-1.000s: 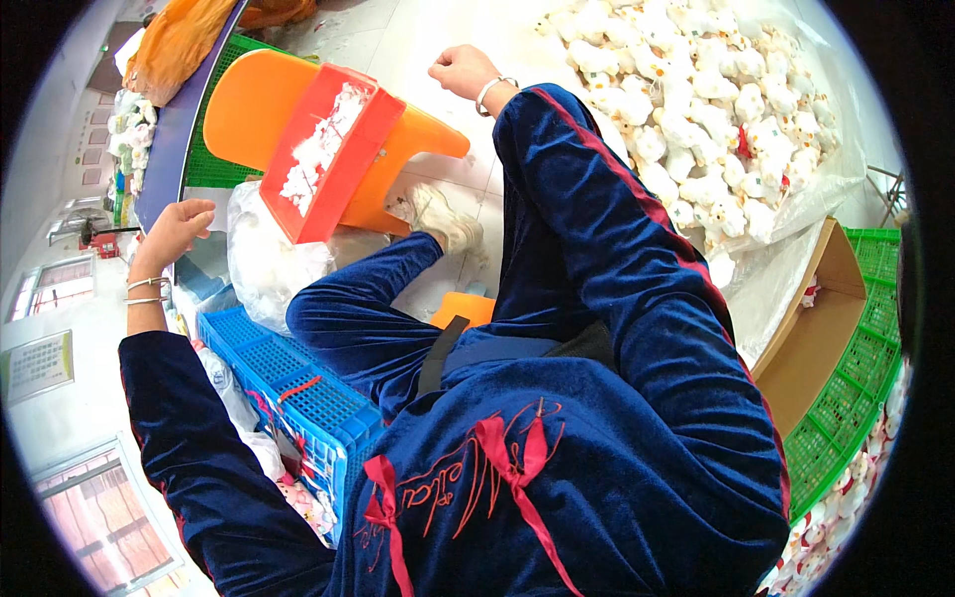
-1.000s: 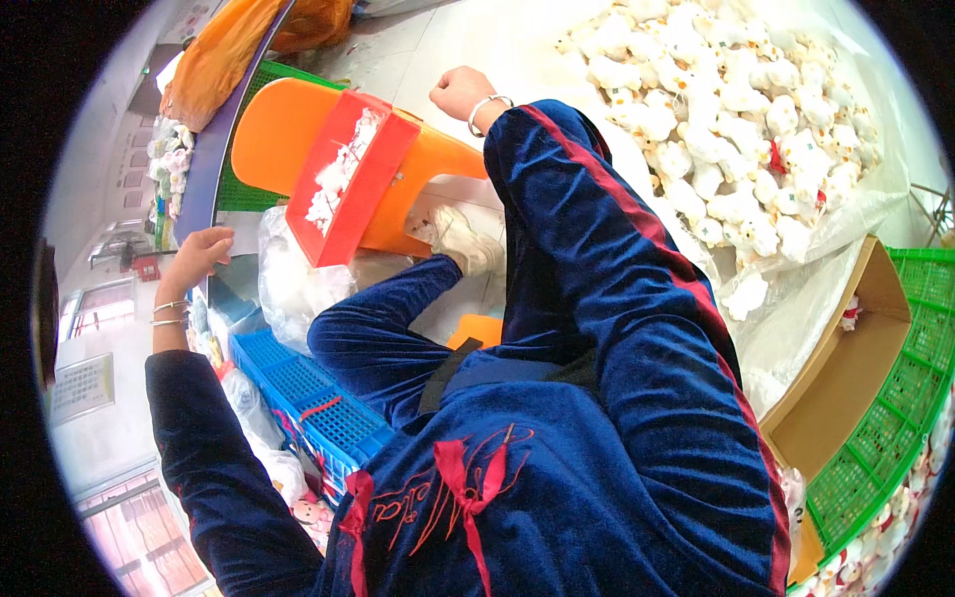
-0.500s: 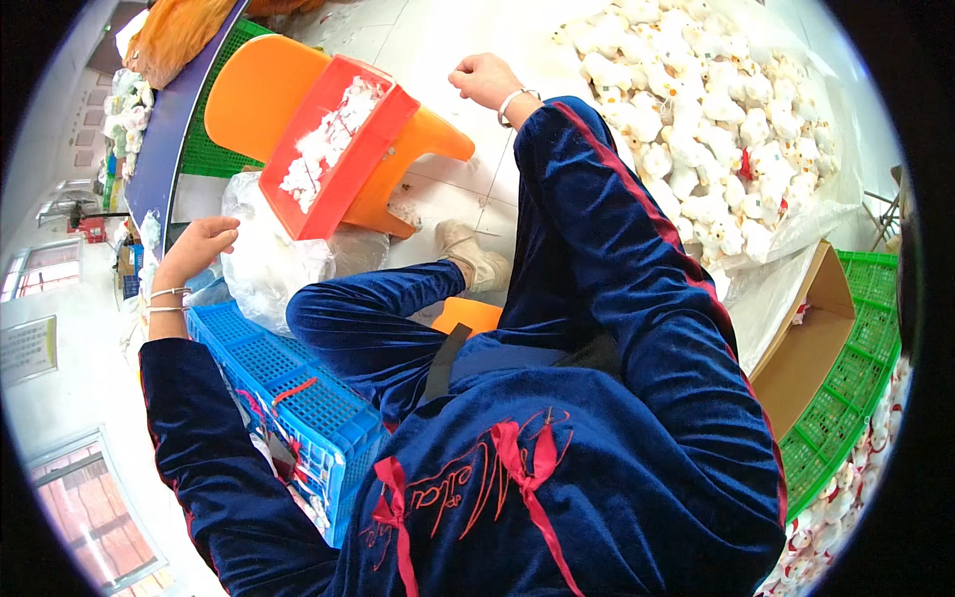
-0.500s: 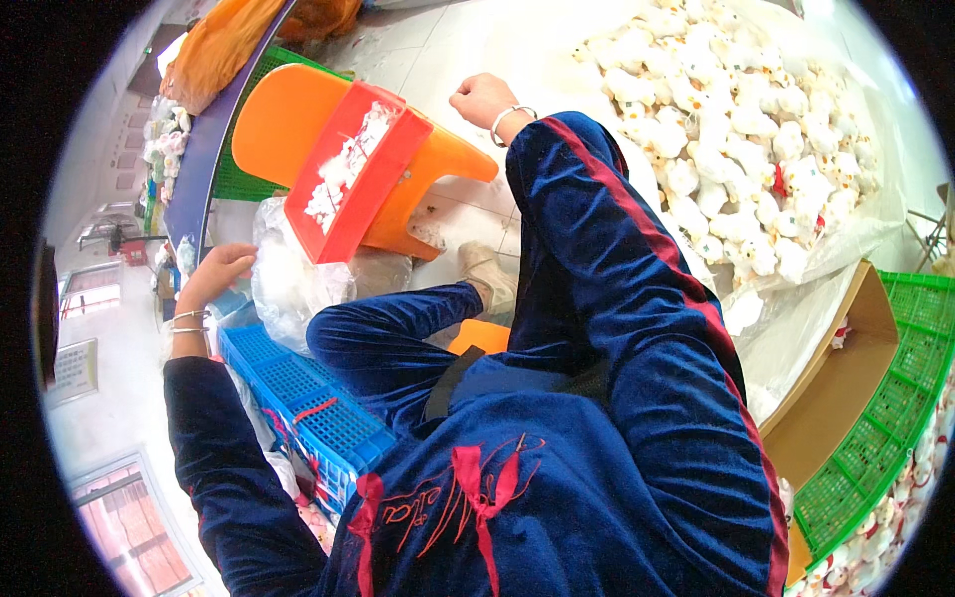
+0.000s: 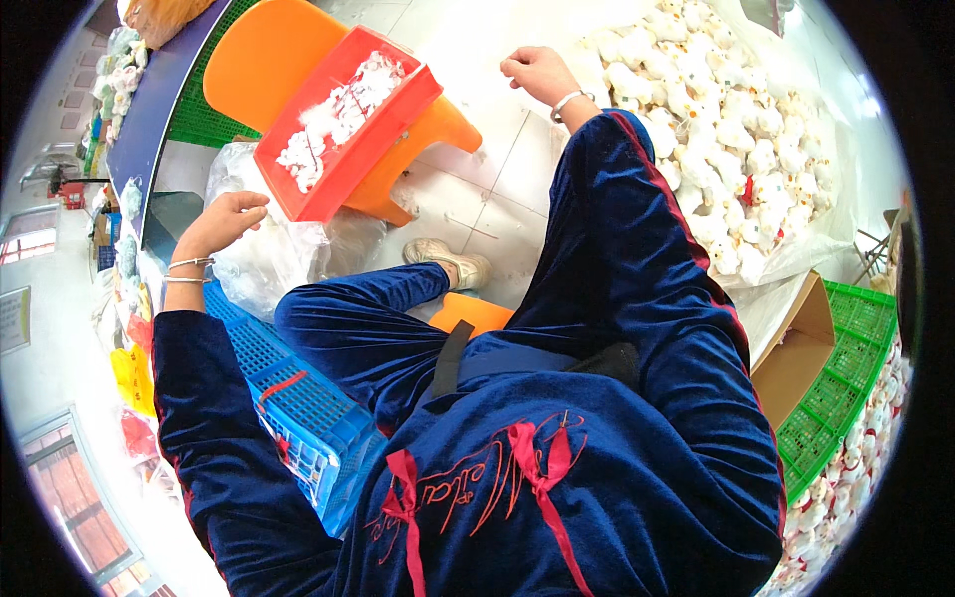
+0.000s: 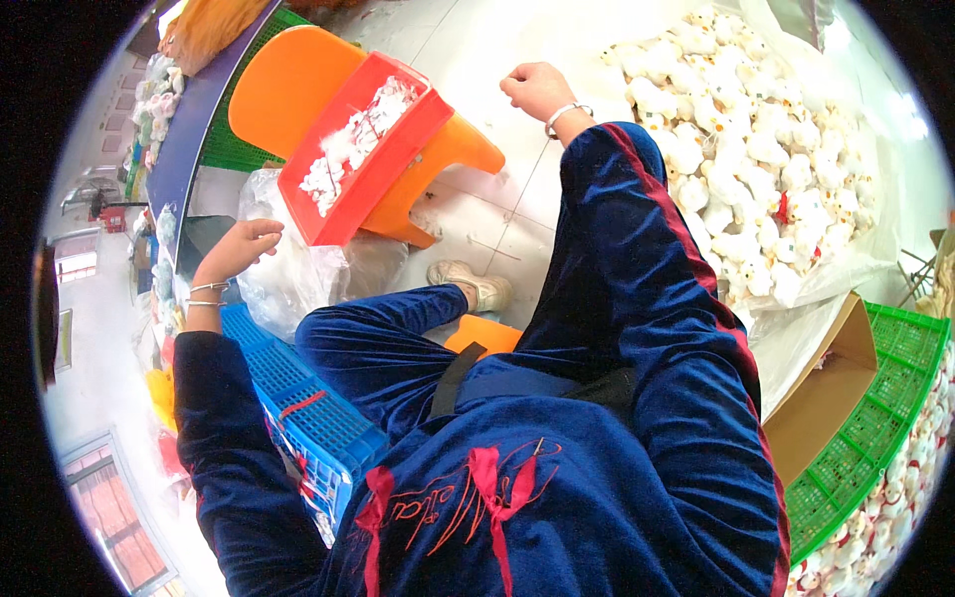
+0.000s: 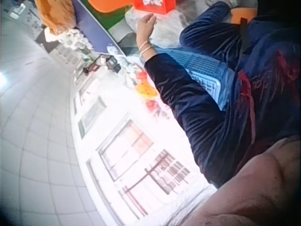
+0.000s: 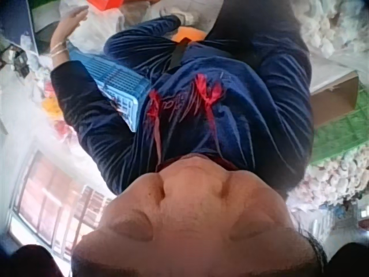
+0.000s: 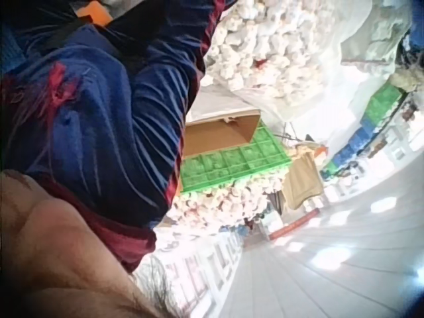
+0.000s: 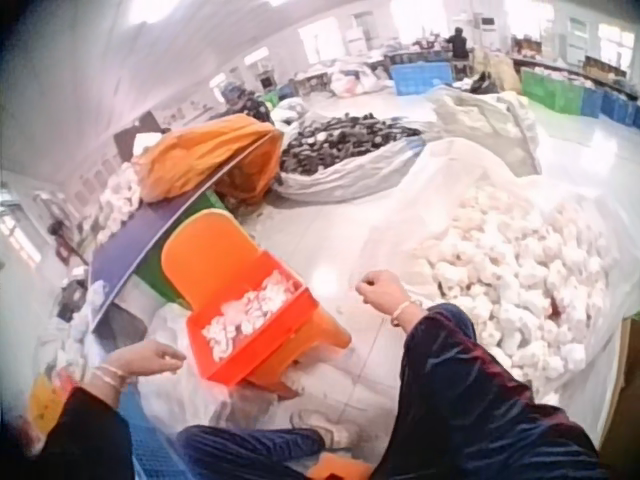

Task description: The person sits on the floor and uses scissors to trim small white cotton pieces in a red tray. They repeatedly pick up individual pieces, trim them, and place them back into the tray.

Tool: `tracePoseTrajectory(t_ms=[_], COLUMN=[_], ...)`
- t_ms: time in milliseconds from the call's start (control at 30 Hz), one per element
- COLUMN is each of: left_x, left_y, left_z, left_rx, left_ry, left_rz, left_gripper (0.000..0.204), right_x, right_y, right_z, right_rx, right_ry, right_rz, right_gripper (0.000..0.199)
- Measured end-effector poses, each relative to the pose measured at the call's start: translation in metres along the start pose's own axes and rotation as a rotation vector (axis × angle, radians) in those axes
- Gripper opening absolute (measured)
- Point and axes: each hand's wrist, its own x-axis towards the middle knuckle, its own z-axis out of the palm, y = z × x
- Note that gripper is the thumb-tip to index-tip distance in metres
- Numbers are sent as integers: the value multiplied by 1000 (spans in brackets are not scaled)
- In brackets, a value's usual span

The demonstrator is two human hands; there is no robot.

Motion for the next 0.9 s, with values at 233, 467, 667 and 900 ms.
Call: tracePoseTrajectory(t_ms=[233, 467, 667, 900], left_x=[7, 20, 37, 123], left_y=[-30, -59, -54, -99], left_z=[15, 34, 86, 223], left_rx=[-40, -98, -475, -899], left_ry=[-25, -58, -248, -137], left_rz=[-59, -106, -207, -419], left_gripper=[44, 44, 41, 42], right_x=[1, 11, 20, 65], right_y=[8, 15, 26, 83], right_z=[-8, 9, 53, 122], right_rx=[-57, -119, -206, -202], right_ry=[-18, -235, -393, -299], right_rz=[45, 139, 233, 248], right_gripper=[30, 32, 41, 57])
